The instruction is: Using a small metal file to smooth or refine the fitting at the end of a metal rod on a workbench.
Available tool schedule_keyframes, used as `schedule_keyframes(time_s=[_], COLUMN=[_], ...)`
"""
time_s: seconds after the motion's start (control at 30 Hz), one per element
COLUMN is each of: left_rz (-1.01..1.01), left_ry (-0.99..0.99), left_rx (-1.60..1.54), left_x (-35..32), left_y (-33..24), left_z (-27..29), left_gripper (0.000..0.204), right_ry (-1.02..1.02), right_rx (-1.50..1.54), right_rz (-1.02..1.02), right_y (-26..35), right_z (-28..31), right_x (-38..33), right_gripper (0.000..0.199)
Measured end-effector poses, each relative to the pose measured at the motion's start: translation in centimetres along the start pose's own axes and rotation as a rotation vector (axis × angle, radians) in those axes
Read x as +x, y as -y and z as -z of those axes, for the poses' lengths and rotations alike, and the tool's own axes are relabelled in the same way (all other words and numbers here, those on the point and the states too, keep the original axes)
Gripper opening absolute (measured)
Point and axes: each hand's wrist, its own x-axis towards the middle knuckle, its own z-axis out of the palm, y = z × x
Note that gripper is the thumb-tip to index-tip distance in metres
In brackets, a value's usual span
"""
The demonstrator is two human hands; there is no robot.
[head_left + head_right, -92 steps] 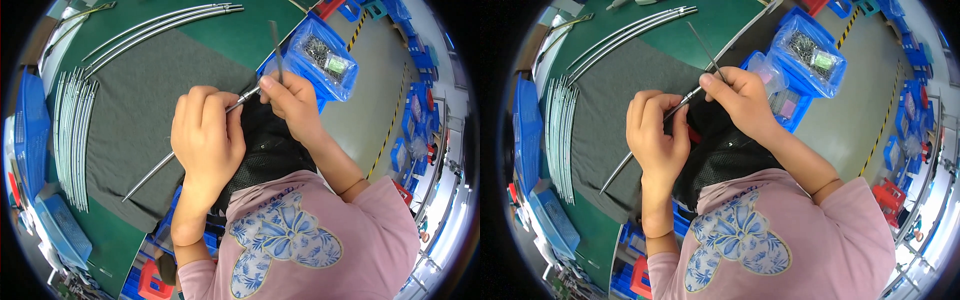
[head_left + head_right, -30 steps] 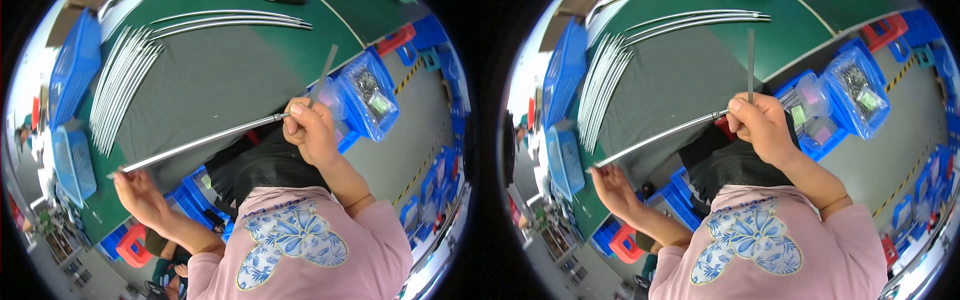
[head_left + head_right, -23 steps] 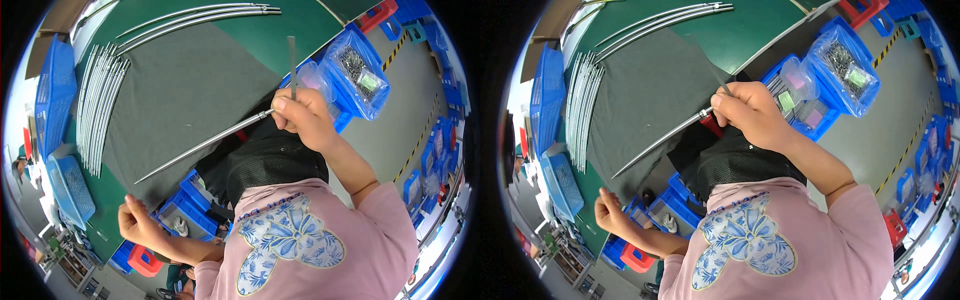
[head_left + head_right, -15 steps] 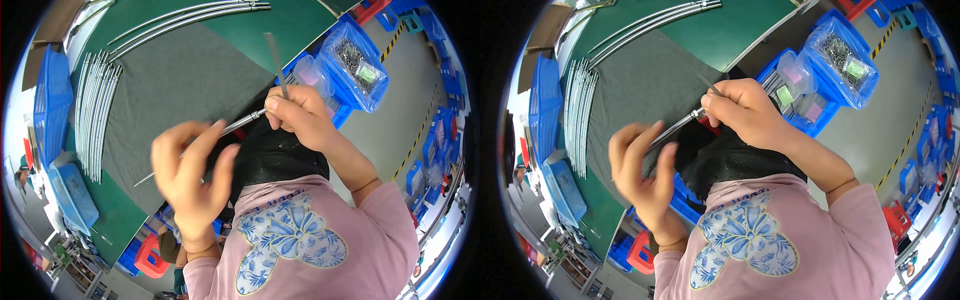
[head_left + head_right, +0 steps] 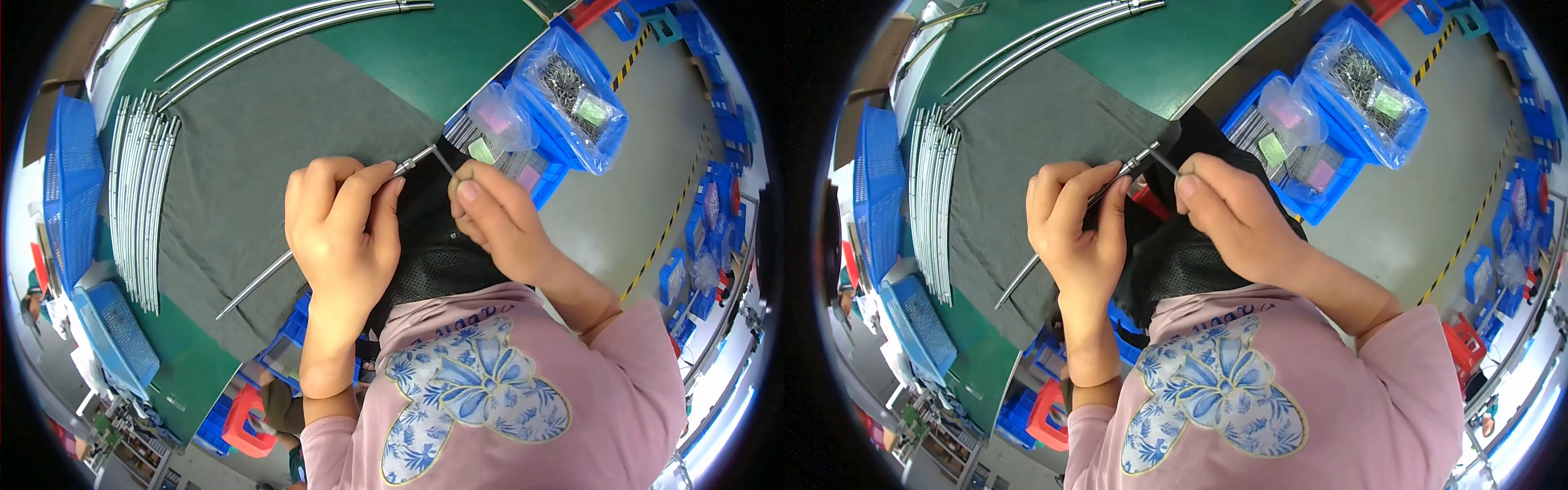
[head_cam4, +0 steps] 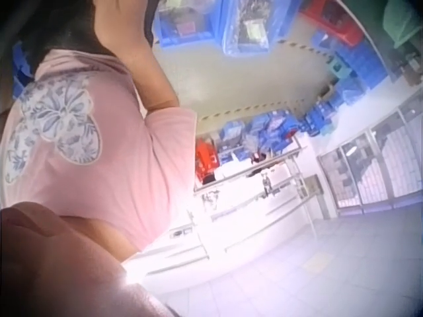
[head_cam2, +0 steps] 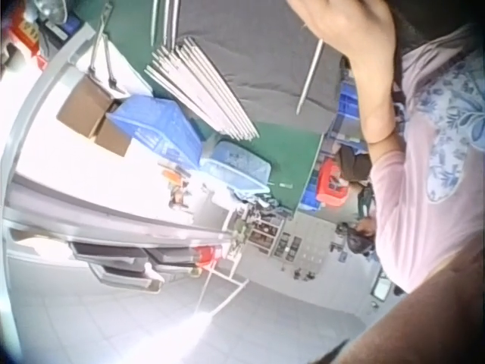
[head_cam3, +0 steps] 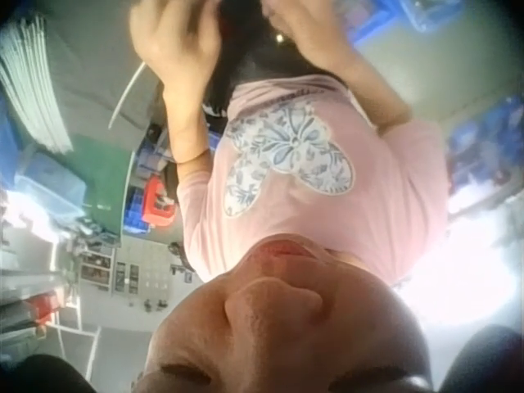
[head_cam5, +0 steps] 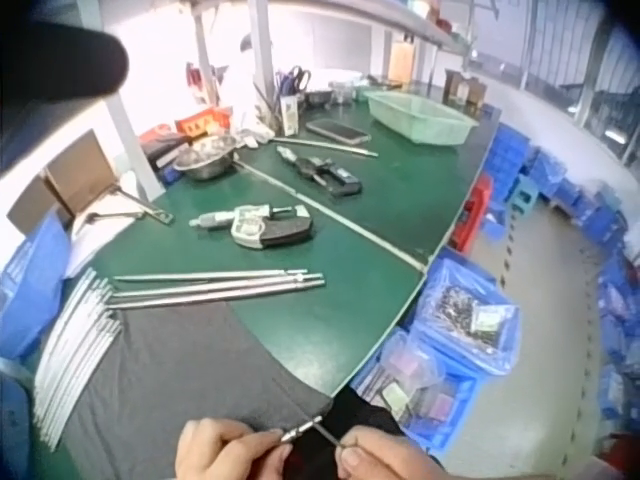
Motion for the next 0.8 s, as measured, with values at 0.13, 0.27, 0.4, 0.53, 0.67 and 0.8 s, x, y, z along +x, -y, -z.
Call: schedule_keyframes(time_s=[0.13,0.27,0.4,0.53,0.67,0.8], left_rz=[0.005,0.001,-0.017,-0.014,-0.035,-0.035], left_ry=[-0.038,-0.048,-0.073,-0.076,-0.086,-0.087], left_rx=[0.001,0.006,-0.001,0.003,-0.007,0.002], left_x=[0.0,-0.2,-0.3,-0.2,-0.2,-0.2], left_y=[-0.2,0.0,0.1,0.1,0.2,0.1], left_z=[-0.4,-0.6,-0.8,-0.8,-0.9,-1.0], left_gripper=[0.019,0.019,0.020,0.020,0.019,0.018], right_ry=[-0.112,-0.261,-0.278,-0.217,-0.253,-0.317], right_rx=[-0.195,-0.488,-0.485,-0.423,-0.439,-0.550], right_rz=[0.057,0.420,0.404,0.267,0.322,0.380], right_y=[-0.6,-2.1,-1.8,-1.5,-2.0,-2.7], right_z=[-0.7,-1.1,-1.3,-1.4,-1.9,-2.4], right_x=[0.0,0.2,0.1,-0.4,-0.1,-0.2], right_gripper=[0.020,0.014,0.011,0.012,0.011,0.009])
